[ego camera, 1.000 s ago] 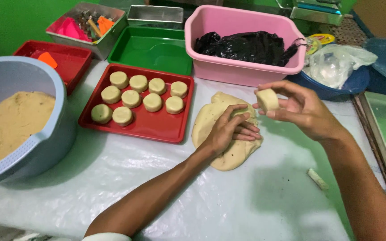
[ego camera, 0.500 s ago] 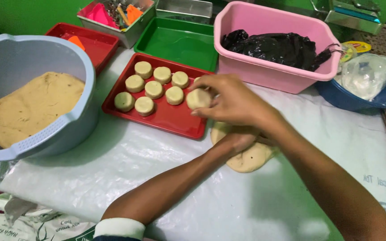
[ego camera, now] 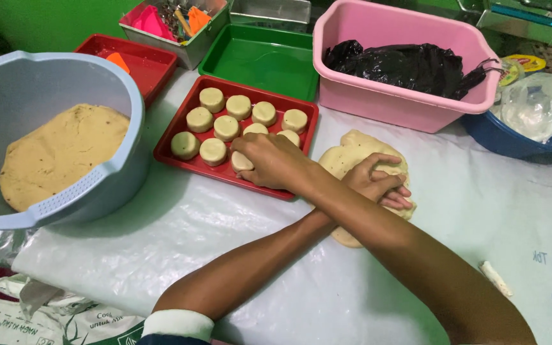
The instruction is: Shaping dough into round cookies using a mold and arranging them on a tray.
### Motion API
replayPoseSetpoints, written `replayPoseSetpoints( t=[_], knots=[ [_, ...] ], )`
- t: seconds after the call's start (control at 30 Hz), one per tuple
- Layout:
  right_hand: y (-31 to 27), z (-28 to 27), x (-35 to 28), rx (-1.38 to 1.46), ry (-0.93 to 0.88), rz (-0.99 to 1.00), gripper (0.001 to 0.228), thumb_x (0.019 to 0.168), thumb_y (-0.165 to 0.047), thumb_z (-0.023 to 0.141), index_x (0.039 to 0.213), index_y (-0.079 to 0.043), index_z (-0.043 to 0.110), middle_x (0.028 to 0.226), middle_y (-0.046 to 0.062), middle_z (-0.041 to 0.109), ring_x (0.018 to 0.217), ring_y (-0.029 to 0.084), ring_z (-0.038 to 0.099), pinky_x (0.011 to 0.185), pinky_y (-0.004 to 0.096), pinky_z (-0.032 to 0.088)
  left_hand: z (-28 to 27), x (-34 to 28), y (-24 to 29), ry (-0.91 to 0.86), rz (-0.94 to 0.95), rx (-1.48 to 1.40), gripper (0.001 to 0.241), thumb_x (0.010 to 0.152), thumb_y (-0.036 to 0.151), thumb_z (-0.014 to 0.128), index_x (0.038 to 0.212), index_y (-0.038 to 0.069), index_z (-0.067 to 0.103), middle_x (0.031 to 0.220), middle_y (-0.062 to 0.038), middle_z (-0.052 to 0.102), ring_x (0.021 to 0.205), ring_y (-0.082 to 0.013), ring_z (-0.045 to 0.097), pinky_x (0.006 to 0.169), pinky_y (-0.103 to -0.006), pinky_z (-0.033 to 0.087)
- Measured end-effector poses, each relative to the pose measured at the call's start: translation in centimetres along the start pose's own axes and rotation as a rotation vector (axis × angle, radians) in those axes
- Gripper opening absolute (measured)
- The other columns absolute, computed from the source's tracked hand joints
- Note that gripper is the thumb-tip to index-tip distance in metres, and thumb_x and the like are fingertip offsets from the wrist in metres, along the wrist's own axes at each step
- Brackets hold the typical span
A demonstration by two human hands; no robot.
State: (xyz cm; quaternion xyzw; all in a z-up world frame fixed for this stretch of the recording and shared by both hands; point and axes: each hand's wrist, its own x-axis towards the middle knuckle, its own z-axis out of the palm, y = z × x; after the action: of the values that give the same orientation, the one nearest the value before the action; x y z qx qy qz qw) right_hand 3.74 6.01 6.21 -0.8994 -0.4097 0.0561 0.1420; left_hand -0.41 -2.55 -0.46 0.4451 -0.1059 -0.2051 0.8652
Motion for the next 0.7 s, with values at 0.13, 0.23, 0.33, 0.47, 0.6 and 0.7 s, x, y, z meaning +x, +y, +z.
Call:
replayPoseSetpoints(
  t=[0.13, 0.23, 0.33, 0.47, 0.6, 0.7],
  knots=[
    [0.0, -0.4, -0.2, 0.005, 0.0, 0.0, 0.047, 0.081, -0.026, 0.079, 0.123, -0.011, 0.064, 0.114, 0.018, 0.069, 0.1, 0.048, 0.071, 0.084, 0.059, 0.057, -0.2, 0.2, -0.3, 0.004, 0.01, 0.008, 0.052, 0.094, 0.006, 0.068, 0.139, -0.004, 0.045, 0.085, -0.029, 0.067, 0.069, -0.0363, 0.072, 0.067, -0.0463, 0.065],
    [-0.1, -1.5, -0.6, 0.068, -0.021, -0.005, 0.048, 0.079, -0.021, 0.08, 0.122, -0.007, 0.063, 0.113, 0.022, 0.07, 0.102, 0.05, 0.069, 0.084, 0.061, 0.057, -0.3, 0.5, -0.6, 0.0, 0.011, -0.027, 0.056, 0.093, 0.005, 0.068, 0.141, -0.005, 0.042, 0.083, -0.027, 0.066, 0.067, -0.0343, 0.072, 0.065, -0.0432, 0.066],
    [-0.1, -2.4, -1.8, 0.09, 0.011, -0.008, 0.042, 0.08, -0.02, 0.077, 0.12, -0.009, 0.067, 0.113, 0.019, 0.071, 0.098, 0.047, 0.072, 0.082, 0.059, 0.057, -0.6, 0.9, -1.5, 0.022, 0.016, -0.014, 0.048, 0.093, 0.003, 0.067, 0.137, -0.004, 0.048, 0.085, -0.029, 0.067, 0.069, -0.037, 0.072, 0.065, -0.0427, 0.067],
    [0.8, -4.0, -5.2, 0.063, 0.307, -0.172, 0.028, 0.085, -0.021, 0.072, 0.11, -0.008, 0.07, 0.101, 0.017, 0.074, 0.089, 0.042, 0.074, 0.075, 0.052, 0.06, -1.2, 1.6, -2.3, -0.019, 0.021, -0.058, 0.045, 0.094, 0.003, 0.068, 0.135, -0.002, 0.049, 0.084, -0.027, 0.066, 0.068, -0.0372, 0.073, 0.061, -0.0399, 0.067],
    [1.5, -6.7, -11.0, 0.127, 0.483, -0.121, 0.019, 0.097, -0.016, 0.064, 0.109, -0.005, 0.075, 0.094, 0.019, 0.077, 0.083, 0.035, 0.077, 0.073, 0.042, 0.062, -1.2, 1.0, -2.2, -0.031, 0.061, 0.01, 0.034, 0.094, 0.002, 0.064, 0.126, -0.003, 0.054, 0.083, -0.025, 0.067, 0.068, -0.0347, 0.073, 0.06, -0.0381, 0.067],
    [5.3, -6.4, -15.5, 0.135, 0.648, 0.025, 0.027, 0.09, -0.007, 0.069, 0.116, -0.009, 0.074, 0.09, 0.016, 0.077, 0.083, 0.037, 0.075, 0.069, 0.043, 0.06, -0.7, 0.1, -1.0, 0.003, 0.147, 0.117, 0.025, 0.093, -0.002, 0.058, 0.118, -0.005, 0.058, 0.085, -0.025, 0.068, 0.067, -0.0322, 0.073, 0.061, -0.0383, 0.066]
  ],
)
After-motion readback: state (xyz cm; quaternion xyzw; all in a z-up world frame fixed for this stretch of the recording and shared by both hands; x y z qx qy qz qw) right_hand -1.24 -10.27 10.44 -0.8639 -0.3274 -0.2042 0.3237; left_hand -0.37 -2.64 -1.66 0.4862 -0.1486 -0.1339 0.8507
